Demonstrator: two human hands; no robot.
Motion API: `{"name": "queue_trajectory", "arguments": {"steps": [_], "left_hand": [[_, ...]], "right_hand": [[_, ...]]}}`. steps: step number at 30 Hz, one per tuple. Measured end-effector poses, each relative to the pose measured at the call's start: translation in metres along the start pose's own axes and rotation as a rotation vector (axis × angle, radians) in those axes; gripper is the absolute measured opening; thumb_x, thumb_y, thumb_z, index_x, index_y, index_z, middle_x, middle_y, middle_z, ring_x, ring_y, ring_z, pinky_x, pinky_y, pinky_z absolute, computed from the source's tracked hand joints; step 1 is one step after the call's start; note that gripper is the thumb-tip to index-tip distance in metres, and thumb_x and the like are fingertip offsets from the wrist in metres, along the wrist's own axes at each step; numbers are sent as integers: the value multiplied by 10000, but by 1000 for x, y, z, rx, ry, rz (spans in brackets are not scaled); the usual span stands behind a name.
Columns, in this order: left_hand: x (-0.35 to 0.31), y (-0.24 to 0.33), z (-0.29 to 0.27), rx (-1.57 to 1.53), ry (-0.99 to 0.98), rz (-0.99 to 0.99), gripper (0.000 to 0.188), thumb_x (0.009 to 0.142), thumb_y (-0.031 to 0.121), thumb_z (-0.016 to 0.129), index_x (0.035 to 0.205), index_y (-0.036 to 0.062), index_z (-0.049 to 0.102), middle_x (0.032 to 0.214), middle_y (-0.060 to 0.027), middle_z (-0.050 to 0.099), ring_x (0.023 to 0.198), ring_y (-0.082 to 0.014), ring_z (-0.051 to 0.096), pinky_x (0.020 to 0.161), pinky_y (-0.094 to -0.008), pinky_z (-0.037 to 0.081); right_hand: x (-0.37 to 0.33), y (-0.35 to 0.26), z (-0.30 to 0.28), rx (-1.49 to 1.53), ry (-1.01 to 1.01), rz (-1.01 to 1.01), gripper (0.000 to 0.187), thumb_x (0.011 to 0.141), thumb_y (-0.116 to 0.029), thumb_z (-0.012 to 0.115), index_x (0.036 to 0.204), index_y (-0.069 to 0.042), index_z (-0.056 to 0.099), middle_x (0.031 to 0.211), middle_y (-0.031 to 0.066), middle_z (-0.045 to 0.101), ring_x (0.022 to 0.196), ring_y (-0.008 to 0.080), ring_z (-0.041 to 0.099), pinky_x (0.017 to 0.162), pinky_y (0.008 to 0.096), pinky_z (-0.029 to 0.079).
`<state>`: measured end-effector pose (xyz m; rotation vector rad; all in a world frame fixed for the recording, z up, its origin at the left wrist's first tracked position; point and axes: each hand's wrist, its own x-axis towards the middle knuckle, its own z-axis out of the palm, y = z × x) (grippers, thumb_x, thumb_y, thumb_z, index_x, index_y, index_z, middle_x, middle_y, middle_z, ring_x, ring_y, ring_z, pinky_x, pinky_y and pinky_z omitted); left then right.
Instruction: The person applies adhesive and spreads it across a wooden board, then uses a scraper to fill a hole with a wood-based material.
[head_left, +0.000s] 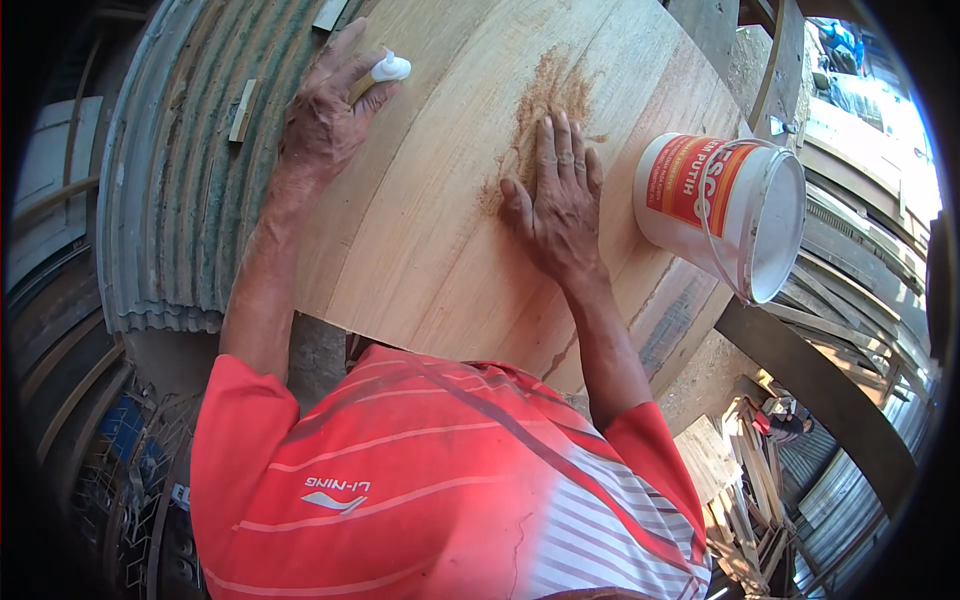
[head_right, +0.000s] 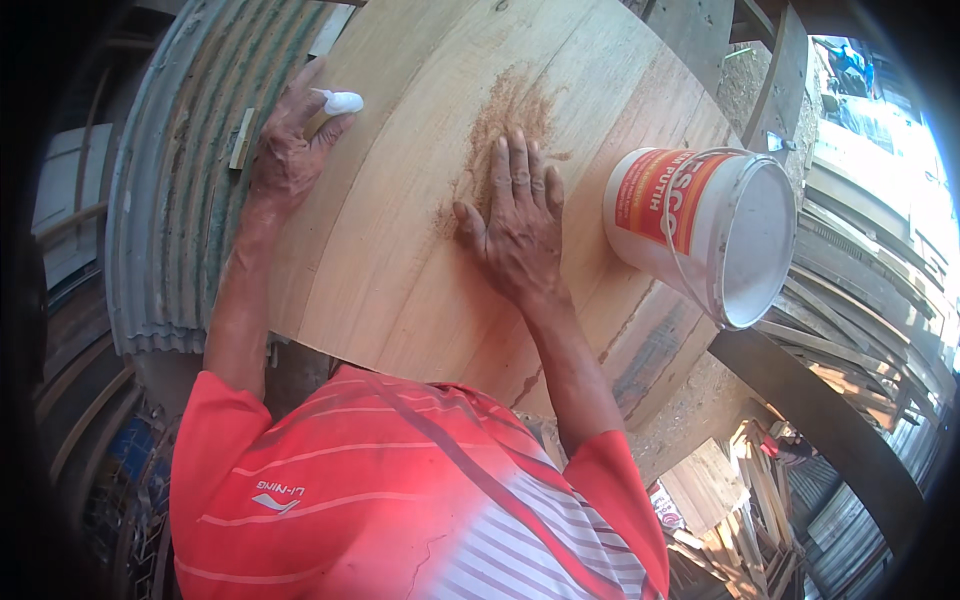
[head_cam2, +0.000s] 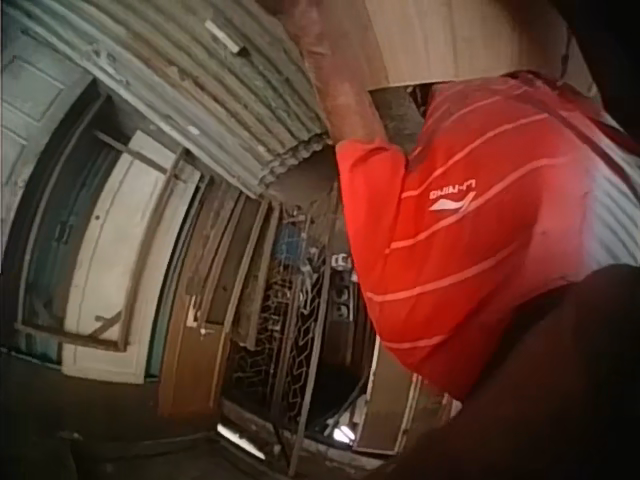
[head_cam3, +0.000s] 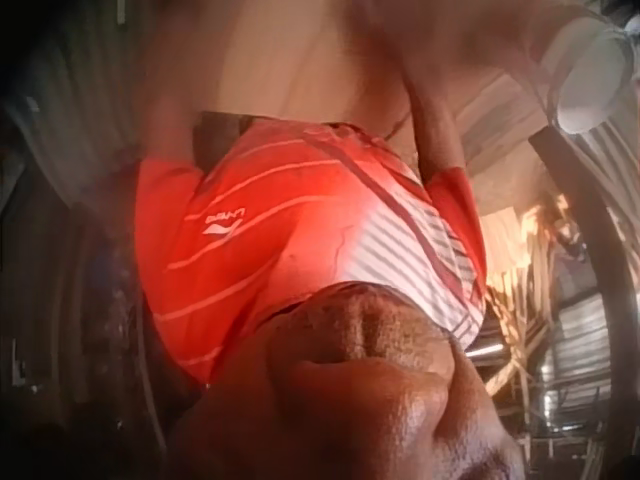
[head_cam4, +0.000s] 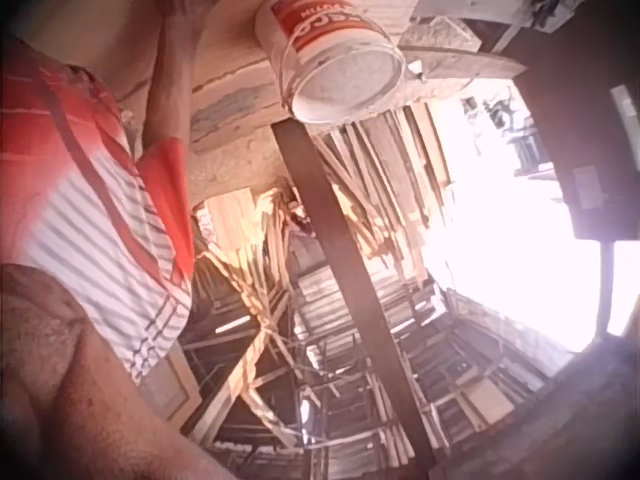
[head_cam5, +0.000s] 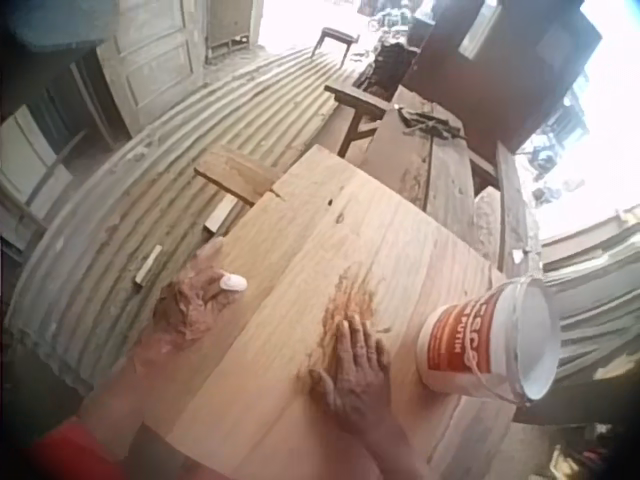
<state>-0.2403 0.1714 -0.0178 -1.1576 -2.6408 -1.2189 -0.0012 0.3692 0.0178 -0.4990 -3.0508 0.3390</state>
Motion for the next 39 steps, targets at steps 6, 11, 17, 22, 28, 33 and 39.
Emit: {"name": "queue_trajectory", "arguments": {"steps": [6,11,17,22,28,33,39], "left_hand": [[4,-3,-1,38,-14,45,326,938,349,790,1211,173,757,1587,-95,531,1403,-334,571,1087,-456,558],[3,4,-7,55,-25,9,311,940,337,788,1205,176,758,1595,-103,523,1405,-343,568,1088,-461,556],[4,2,-1,27,-17,46,307,944,342,783,1205,183,759,1595,-98,525,1404,-341,570,1086,-454,555],[0,8,-8,41,-34,-20,297,940,307,790,1197,161,758,1590,-104,531,1414,-336,561,1096,-448,544],[3,4,-4,9,-13,-5,310,934,305,796,1205,161,756,1587,-104,532,1409,-332,564,1092,-449,545],[6,9,-6,-8,-5,18,262,939,237,795,1167,116,755,1570,-132,547,1415,-335,556,1118,-454,519],[1,2,-2,23,-23,5,357,931,380,789,1235,197,754,1598,-81,523,1395,-341,576,1068,-447,566]], "right_hand": [[31,20,-4,74,117,65,844,1063,-556,488,1613,61,316,1681,272,324,1582,424,270,1288,536,174],[24,20,6,1,104,87,806,1070,-515,476,1610,64,318,1679,288,316,1576,442,271,1289,549,171],[86,52,-1,46,135,58,730,1077,-422,442,1606,67,324,1686,287,307,1588,418,265,1296,532,165],[33,-12,-20,89,-30,-160,727,1078,-415,399,1625,53,298,1717,262,258,1613,388,215,1317,487,130],[50,-6,-4,39,-87,-186,741,1079,-418,419,1630,56,277,1729,252,230,1615,372,210,1323,457,136],[95,44,-14,41,53,-96,736,1066,-378,440,1631,59,262,1723,252,243,1596,397,252,1320,472,151],[-81,-17,-30,182,-331,-362,756,1003,-326,523,1645,5,297,1729,208,267,1611,367,234,1322,472,152]]}}
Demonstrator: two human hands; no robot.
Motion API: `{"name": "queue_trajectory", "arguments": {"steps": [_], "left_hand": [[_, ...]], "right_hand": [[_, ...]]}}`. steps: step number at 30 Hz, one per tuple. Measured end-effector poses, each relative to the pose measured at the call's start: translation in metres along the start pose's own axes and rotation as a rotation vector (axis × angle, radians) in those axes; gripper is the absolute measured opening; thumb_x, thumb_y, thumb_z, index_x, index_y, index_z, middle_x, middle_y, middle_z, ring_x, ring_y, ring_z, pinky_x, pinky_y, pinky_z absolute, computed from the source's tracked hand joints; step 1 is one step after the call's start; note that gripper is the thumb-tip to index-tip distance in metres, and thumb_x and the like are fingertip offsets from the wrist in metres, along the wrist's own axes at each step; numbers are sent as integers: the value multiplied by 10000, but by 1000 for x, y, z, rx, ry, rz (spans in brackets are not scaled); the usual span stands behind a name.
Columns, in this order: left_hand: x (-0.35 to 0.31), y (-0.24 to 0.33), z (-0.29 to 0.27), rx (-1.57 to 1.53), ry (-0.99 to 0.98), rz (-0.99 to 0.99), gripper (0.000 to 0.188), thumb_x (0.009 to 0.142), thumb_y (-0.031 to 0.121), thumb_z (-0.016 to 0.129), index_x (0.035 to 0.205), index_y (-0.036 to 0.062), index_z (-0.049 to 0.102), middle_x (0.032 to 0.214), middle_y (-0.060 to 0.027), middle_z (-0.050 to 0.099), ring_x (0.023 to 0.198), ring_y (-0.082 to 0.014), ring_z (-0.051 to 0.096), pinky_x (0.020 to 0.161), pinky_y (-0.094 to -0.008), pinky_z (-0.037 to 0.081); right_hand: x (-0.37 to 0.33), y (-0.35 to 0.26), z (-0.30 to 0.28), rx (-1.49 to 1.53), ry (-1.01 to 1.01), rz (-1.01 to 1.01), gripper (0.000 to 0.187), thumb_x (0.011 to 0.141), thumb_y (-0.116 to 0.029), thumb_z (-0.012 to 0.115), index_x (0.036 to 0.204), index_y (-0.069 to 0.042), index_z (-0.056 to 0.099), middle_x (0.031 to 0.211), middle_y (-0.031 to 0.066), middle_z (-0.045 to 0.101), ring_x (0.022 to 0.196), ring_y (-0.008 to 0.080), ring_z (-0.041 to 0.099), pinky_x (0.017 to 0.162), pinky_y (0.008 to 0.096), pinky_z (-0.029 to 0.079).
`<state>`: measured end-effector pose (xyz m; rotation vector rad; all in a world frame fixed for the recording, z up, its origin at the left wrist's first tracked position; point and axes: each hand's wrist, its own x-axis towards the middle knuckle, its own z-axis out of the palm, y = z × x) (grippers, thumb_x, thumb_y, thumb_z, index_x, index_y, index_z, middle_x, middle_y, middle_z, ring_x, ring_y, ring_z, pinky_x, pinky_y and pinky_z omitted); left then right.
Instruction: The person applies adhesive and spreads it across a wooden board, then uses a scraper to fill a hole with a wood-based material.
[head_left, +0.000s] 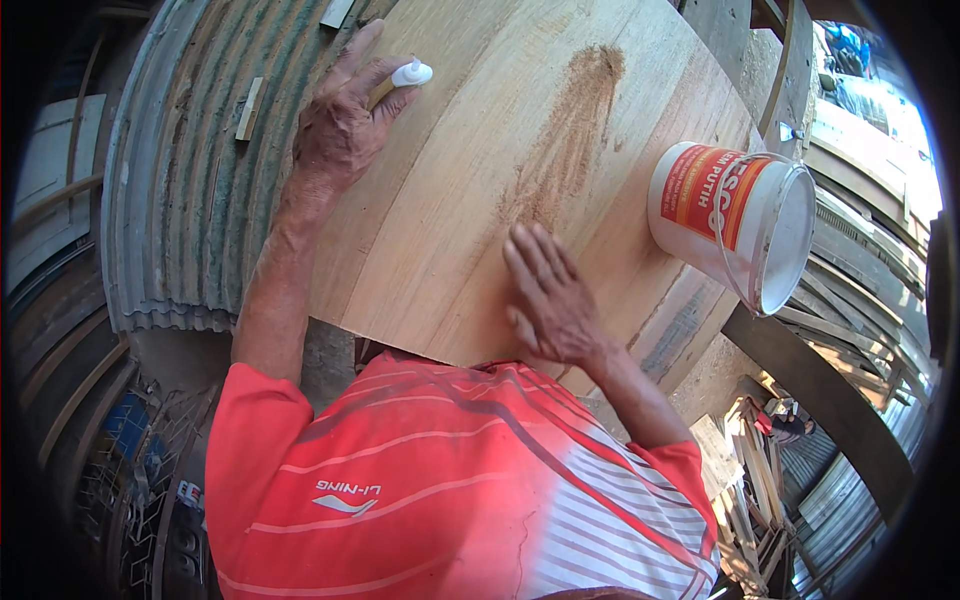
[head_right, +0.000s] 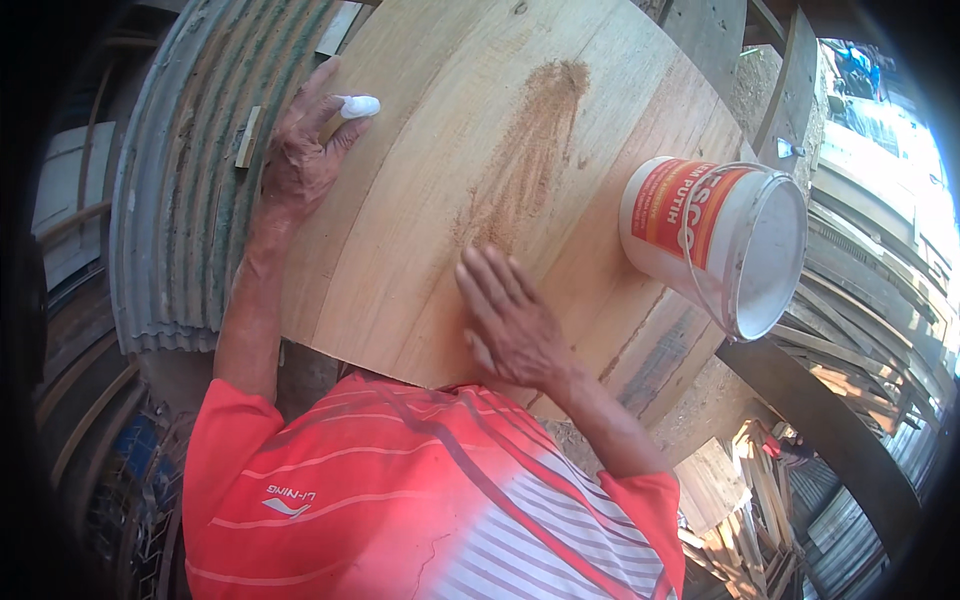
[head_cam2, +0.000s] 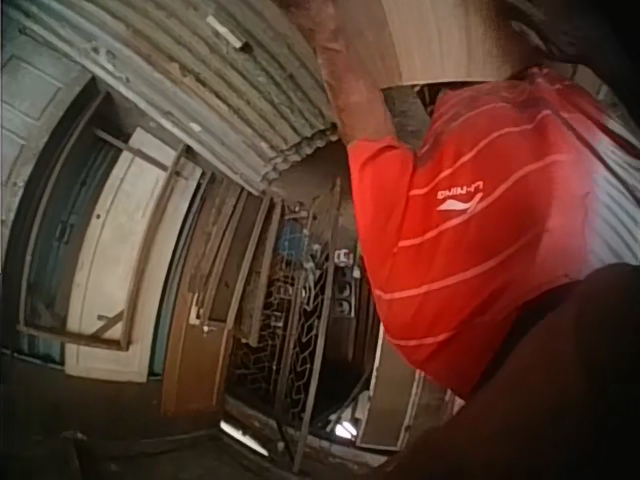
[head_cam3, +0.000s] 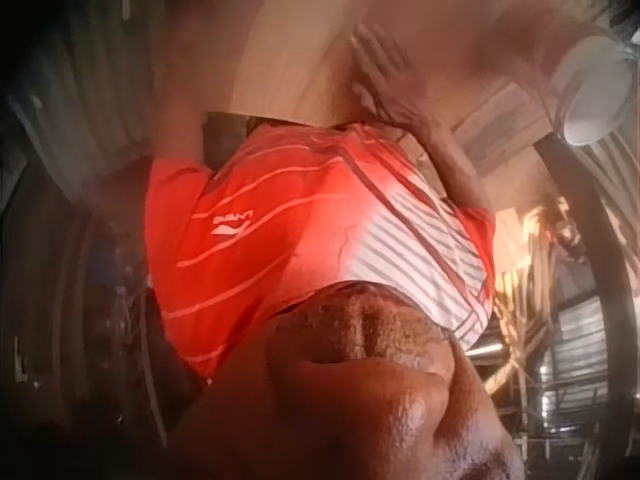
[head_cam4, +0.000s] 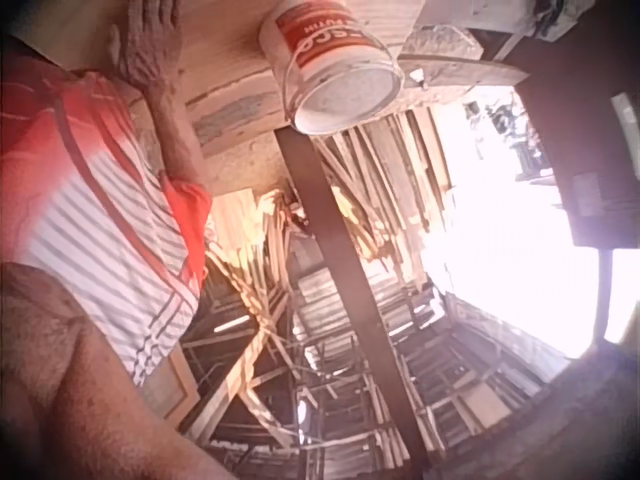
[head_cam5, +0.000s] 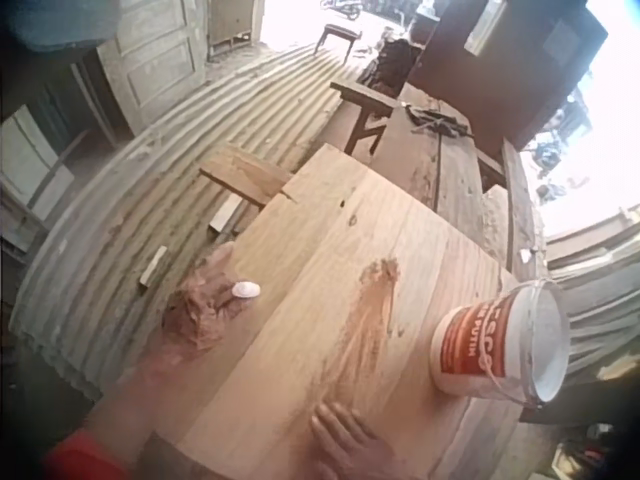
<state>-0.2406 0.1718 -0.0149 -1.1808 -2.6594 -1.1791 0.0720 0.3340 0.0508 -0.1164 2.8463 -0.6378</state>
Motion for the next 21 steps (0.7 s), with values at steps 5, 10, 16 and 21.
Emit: {"name": "queue_trajectory", "arguments": {"steps": [5,10,16,21], "left_hand": [[-4,-3,-1,11,15,21,340,937,370,783,1226,194,752,1597,-94,522,1401,-336,573,1075,-455,567],[1,6,-2,19,18,29,267,940,244,797,1180,130,771,1573,-127,544,1390,-332,581,1090,-438,546],[4,0,0,-2,0,60,325,945,351,777,1226,189,755,1602,-134,509,1420,-351,554,1099,-466,554],[2,8,-6,-1,-3,-4,251,943,227,791,1171,125,769,1582,-146,532,1407,-341,566,1100,-440,532]], "right_hand": [[-2,19,4,-75,-41,60,731,1016,-327,510,1641,-3,314,1729,182,282,1619,324,228,1325,464,143],[71,77,-25,-145,237,155,697,1037,-328,479,1638,-9,326,1714,193,311,1610,318,253,1321,445,163],[129,141,-47,-168,436,217,671,1052,-338,461,1608,23,363,1692,223,335,1598,339,273,1308,448,196],[122,117,-41,-68,628,323,782,1017,-381,542,1597,92,315,1664,325,308,1572,455,271,1290,516,205]]}}
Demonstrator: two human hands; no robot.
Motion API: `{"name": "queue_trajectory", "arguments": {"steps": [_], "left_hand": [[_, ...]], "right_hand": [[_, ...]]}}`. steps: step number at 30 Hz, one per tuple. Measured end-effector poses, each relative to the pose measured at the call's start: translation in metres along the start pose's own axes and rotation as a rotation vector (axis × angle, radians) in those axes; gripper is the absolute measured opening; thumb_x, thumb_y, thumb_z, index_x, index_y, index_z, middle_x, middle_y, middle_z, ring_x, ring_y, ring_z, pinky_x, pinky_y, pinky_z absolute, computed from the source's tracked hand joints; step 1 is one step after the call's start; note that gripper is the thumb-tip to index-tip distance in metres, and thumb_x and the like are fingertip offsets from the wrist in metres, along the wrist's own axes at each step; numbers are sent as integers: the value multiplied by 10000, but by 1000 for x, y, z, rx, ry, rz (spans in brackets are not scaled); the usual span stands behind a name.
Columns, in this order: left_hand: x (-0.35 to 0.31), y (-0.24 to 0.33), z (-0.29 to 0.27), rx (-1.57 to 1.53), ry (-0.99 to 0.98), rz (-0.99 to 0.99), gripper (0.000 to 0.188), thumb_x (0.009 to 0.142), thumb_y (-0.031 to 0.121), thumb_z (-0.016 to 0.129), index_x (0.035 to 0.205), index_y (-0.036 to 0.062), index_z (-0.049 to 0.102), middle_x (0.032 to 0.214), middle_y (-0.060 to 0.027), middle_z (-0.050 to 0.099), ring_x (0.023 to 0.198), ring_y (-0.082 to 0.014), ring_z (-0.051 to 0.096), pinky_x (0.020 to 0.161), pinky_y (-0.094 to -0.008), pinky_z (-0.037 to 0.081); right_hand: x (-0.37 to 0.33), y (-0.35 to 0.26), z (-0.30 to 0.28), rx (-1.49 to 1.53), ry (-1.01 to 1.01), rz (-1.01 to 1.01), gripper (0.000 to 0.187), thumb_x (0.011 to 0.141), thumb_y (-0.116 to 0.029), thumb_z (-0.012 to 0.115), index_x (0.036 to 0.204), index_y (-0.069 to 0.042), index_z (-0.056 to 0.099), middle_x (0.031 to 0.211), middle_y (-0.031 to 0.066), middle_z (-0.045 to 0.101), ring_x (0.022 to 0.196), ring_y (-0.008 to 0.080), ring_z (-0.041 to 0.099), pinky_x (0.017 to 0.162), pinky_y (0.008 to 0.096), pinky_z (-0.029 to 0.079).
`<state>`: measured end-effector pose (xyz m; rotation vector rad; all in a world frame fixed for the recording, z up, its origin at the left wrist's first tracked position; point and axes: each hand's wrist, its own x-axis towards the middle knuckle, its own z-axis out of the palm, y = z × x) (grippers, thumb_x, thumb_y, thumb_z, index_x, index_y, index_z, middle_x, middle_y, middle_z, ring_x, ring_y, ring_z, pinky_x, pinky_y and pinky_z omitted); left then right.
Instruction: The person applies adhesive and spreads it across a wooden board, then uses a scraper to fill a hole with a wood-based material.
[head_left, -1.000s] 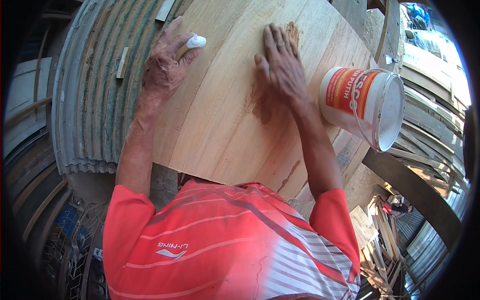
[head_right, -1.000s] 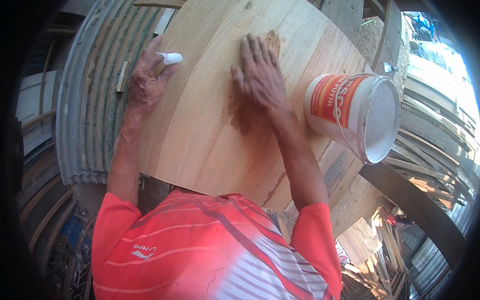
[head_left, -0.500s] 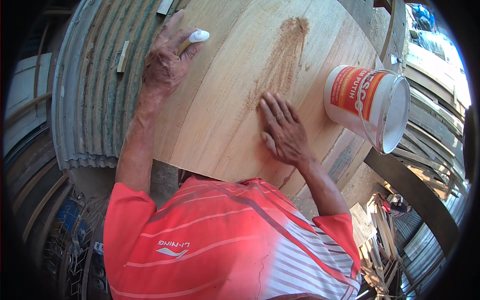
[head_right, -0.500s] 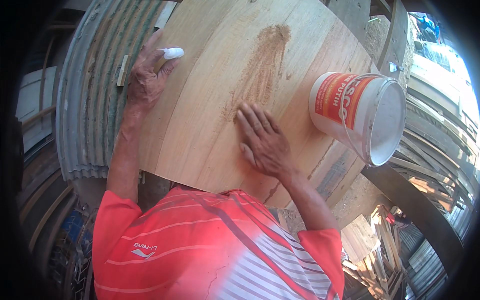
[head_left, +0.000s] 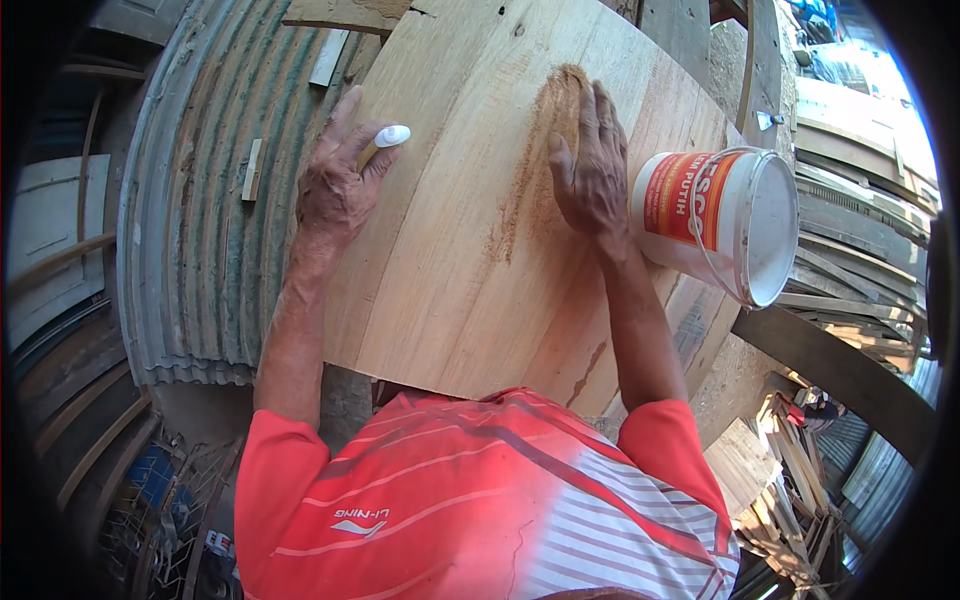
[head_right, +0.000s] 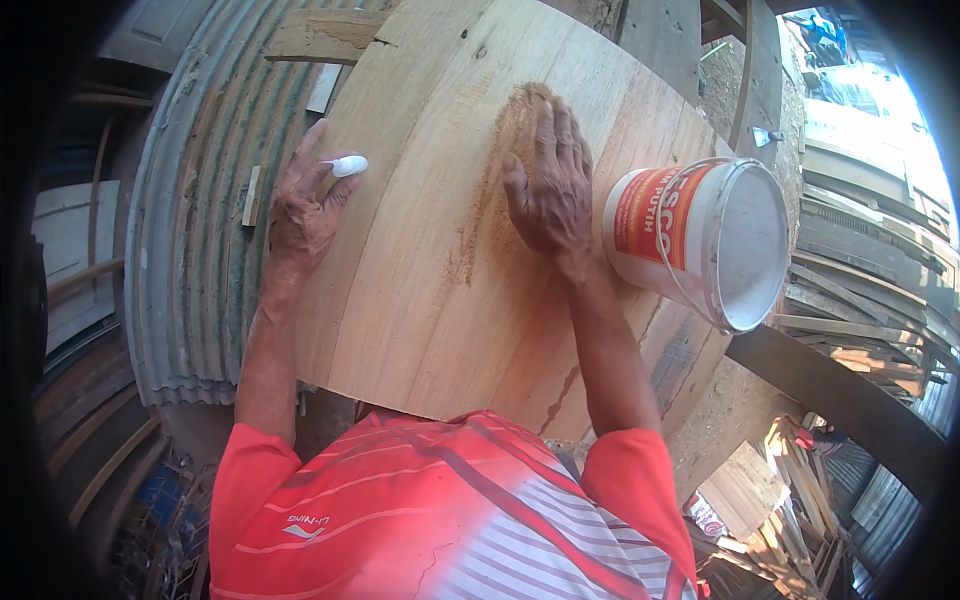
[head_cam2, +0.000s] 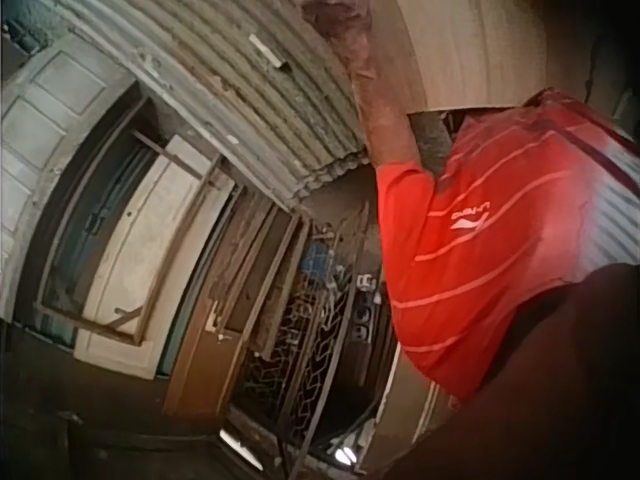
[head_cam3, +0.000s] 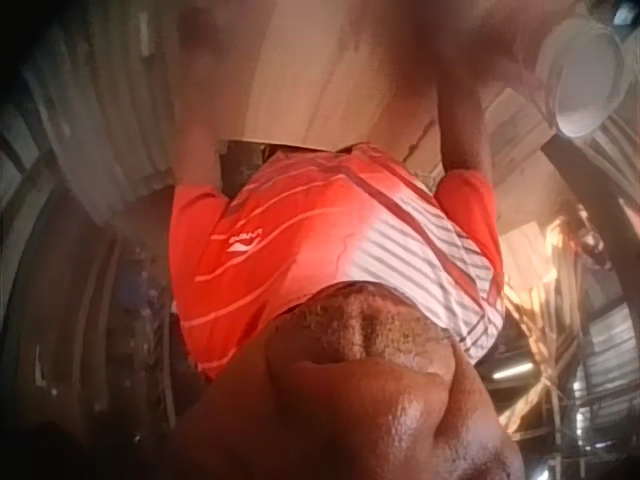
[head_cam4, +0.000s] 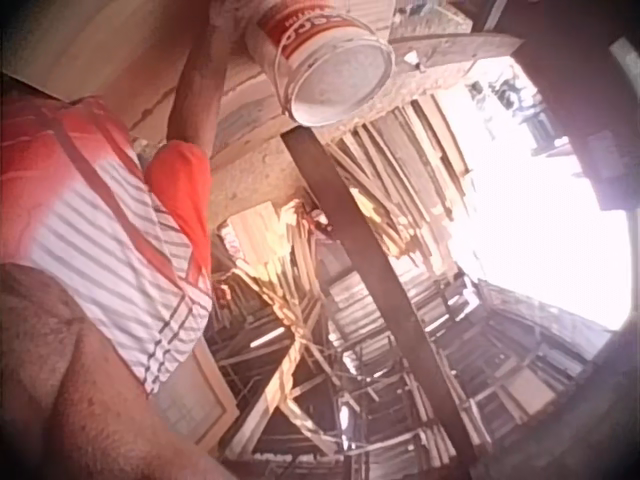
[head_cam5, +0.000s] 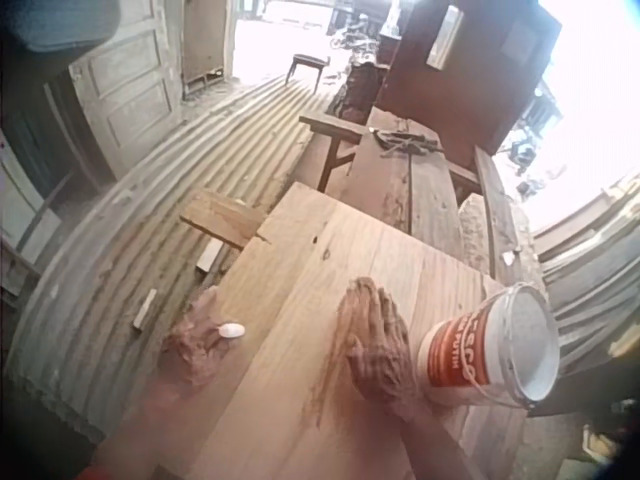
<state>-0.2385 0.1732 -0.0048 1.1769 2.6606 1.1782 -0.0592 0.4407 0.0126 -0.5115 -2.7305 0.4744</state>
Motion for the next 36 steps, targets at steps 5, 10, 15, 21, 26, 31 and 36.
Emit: {"name": "queue_trajectory", "arguments": {"steps": [5,10,15,21,26,31,36], "left_hand": [[1,4,0,-41,-2,-12,244,939,218,791,1170,141,769,1577,-154,537,1402,-342,573,1091,-439,534],[3,-2,1,-14,-9,20,273,950,282,779,1202,177,762,1586,-140,526,1396,-354,578,1069,-445,566],[9,4,-2,-37,-17,2,244,948,221,785,1177,138,768,1562,-165,548,1380,-359,589,1060,-435,556],[7,-2,2,9,-11,58,250,948,211,784,1187,140,763,1573,-161,535,1383,-354,587,1072,-436,556],[8,1,0,-39,-28,9,251,945,203,786,1187,139,760,1581,-158,528,1393,-356,578,1072,-436,557],[11,3,-1,-45,-17,-8,246,938,196,791,1176,138,764,1576,-163,534,1400,-354,572,1066,-436,558],[8,4,1,-37,-28,-12,246,934,193,795,1173,144,767,1563,-161,549,1385,-351,589,1069,-441,554]], "right_hand": [[1,8,28,-64,60,129,846,1022,-450,557,1591,119,297,1653,358,302,1562,481,279,1282,544,201],[30,13,35,-153,-2,103,802,1059,-512,477,1592,76,360,1662,297,349,1568,430,303,1282,531,202],[23,16,29,-170,-61,76,816,1064,-547,464,1597,63,366,1677,276,337,1574,426,294,1280,553,188],[22,20,23,-190,-89,52,824,1065,-572,447,1627,20,337,1699,245,316,1585,406,282,1274,577,178],[27,25,34,-142,-65,117,798,1071,-597,411,1633,-32,360,1708,196,330,1590,394,277,1273,599,151],[54,32,25,-113,-66,178,802,1062,-614,406,1632,-51,375,1715,182,326,1601,384,256,1270,596,155],[52,43,26,-99,-82,201,751,1074,-560,402,1624,-49,391,1725,162,312,1598,386,263,1272,598,136]]}}
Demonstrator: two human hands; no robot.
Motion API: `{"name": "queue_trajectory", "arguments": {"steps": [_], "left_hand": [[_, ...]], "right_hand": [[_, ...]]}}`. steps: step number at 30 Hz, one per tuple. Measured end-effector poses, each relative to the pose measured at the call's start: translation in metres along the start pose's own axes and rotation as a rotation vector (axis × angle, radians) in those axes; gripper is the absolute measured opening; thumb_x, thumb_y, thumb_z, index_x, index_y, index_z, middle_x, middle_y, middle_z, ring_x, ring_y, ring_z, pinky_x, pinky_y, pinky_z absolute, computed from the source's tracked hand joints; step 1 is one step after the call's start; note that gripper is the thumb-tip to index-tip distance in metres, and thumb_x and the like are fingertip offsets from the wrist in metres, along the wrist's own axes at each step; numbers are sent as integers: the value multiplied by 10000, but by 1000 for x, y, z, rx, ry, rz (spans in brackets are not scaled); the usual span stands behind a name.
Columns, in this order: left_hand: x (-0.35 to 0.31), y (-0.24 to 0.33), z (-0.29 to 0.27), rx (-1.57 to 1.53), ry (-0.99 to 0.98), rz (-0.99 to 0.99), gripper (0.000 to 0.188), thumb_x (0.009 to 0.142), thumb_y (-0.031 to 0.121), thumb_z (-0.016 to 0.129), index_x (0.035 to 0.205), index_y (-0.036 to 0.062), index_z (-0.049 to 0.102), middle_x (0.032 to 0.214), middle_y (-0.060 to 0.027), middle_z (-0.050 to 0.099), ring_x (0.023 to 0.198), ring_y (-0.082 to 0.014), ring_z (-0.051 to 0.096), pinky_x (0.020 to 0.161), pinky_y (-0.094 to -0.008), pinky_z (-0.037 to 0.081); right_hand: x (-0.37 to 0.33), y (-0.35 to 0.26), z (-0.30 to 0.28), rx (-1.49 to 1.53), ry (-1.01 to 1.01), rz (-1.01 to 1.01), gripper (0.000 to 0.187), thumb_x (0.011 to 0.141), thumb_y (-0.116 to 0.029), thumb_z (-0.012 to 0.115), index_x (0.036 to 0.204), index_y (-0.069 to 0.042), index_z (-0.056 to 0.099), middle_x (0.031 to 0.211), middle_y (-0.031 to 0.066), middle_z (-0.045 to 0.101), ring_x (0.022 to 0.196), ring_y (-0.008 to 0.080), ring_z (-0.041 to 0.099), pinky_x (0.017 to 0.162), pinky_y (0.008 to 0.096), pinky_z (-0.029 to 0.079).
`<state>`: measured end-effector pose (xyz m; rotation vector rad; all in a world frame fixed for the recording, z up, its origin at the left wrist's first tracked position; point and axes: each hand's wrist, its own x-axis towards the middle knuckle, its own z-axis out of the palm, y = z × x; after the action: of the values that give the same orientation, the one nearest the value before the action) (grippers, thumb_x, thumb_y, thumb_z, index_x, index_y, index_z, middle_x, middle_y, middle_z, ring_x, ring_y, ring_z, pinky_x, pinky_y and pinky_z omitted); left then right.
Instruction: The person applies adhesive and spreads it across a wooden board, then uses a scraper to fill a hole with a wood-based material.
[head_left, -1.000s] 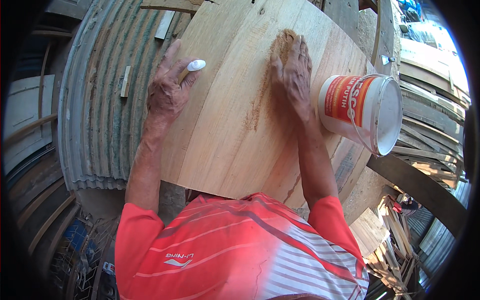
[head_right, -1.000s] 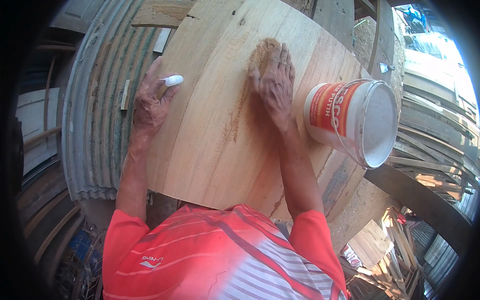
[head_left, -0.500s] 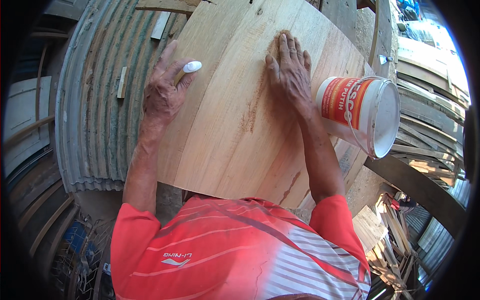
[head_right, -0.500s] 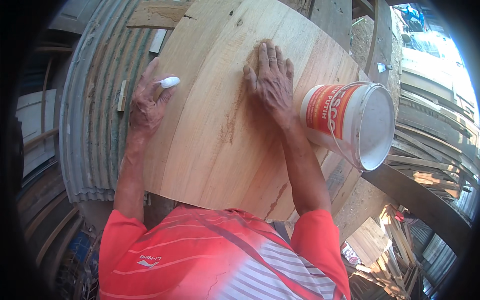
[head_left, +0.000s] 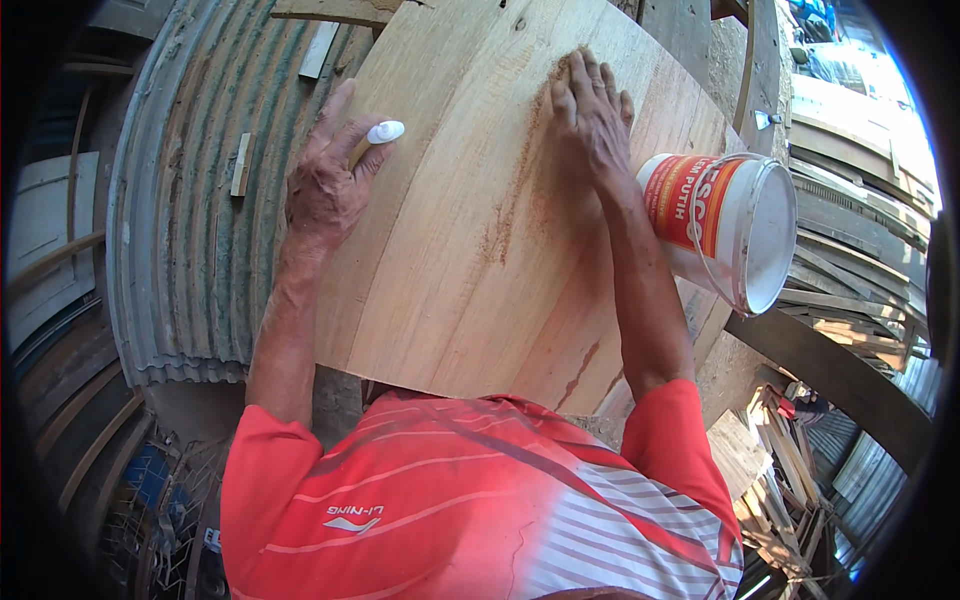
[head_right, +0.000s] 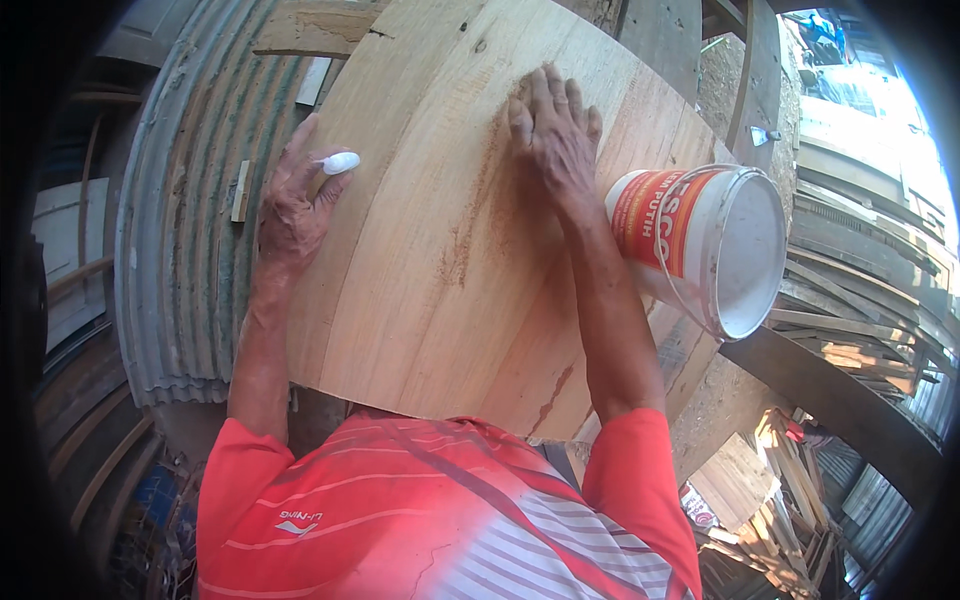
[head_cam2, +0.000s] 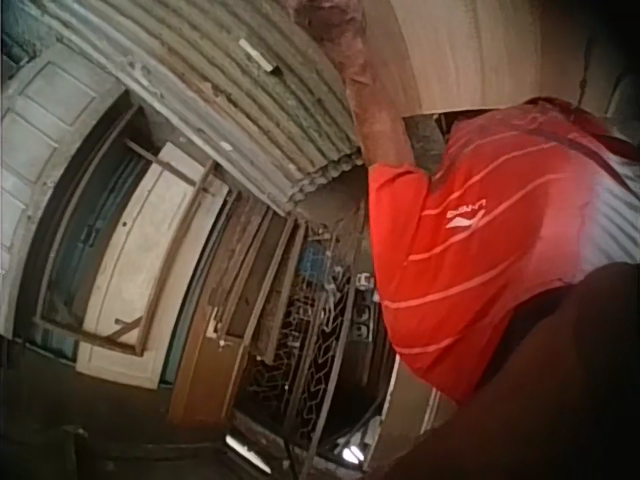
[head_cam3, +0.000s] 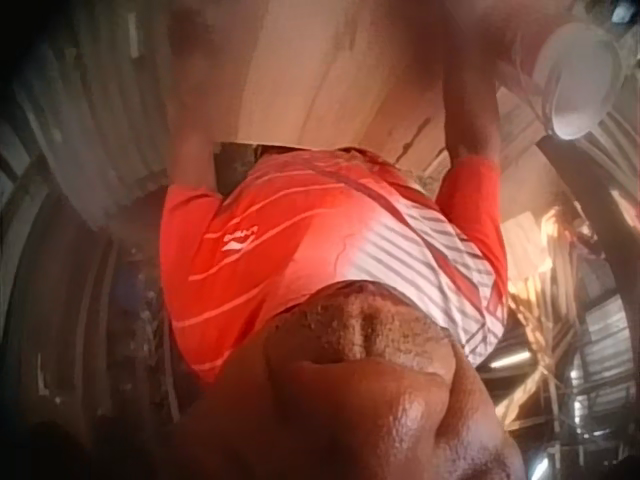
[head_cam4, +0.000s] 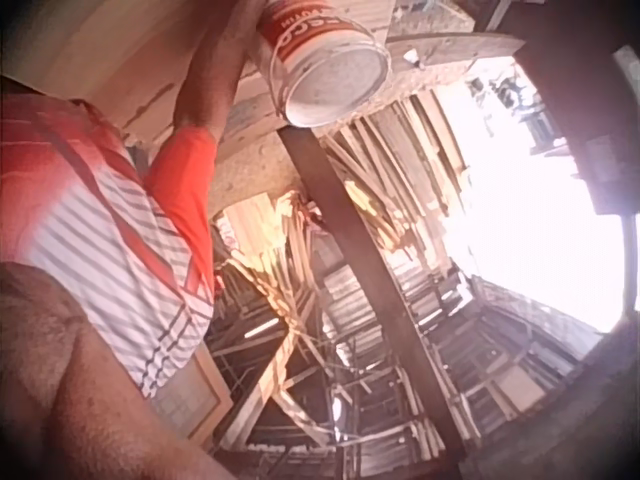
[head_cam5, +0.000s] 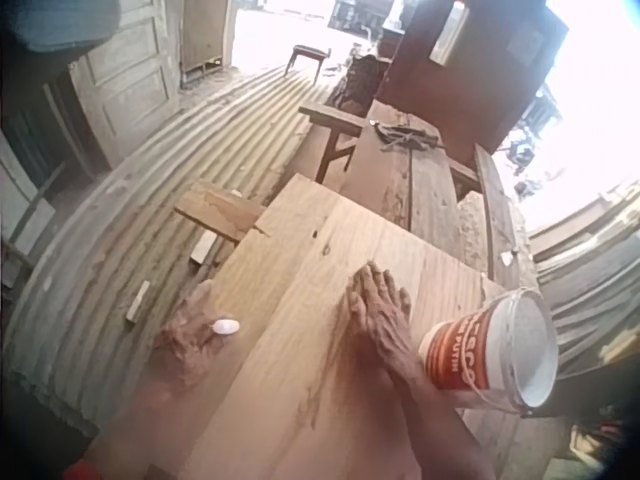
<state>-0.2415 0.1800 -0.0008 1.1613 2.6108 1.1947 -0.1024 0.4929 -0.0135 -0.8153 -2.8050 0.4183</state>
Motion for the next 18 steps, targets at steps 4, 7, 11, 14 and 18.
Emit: {"name": "queue_trajectory", "arguments": {"steps": [4,7,11,14,18], "left_hand": [[1,-5,-2,-3,23,22,247,933,193,795,1174,148,765,1564,-160,548,1371,-363,598,1052,-451,565],[-4,-2,0,0,9,-2,242,938,199,790,1174,152,761,1567,-160,543,1372,-367,597,1040,-460,574],[1,-2,-2,4,0,-2,236,950,220,780,1175,154,758,1571,-154,538,1378,-368,592,1039,-465,579],[-2,-1,0,2,-5,-45,237,954,234,777,1175,152,759,1575,-146,536,1386,-365,586,1045,-459,579],[-6,-1,1,11,6,-13,244,949,240,782,1174,150,762,1583,-139,531,1396,-357,578,1053,-448,577]], "right_hand": [[4,-4,4,-23,29,0,705,1085,-513,385,1623,-57,398,1724,159,317,1602,387,248,1276,590,135],[-1,0,1,-19,25,-14,683,1083,-485,398,1622,-66,403,1712,166,339,1599,393,250,1272,599,135],[2,-7,5,1,72,-2,657,1075,-455,440,1615,-82,420,1701,150,366,1582,388,291,1261,613,154],[0,-3,-4,6,11,-2,664,1064,-456,468,1616,-89,419,1702,151,368,1584,381,292,1258,612,168],[-3,-6,7,0,61,-10,643,1070,-437,451,1616,-97,423,1701,151,369,1589,378,285,1259,611,167]]}}
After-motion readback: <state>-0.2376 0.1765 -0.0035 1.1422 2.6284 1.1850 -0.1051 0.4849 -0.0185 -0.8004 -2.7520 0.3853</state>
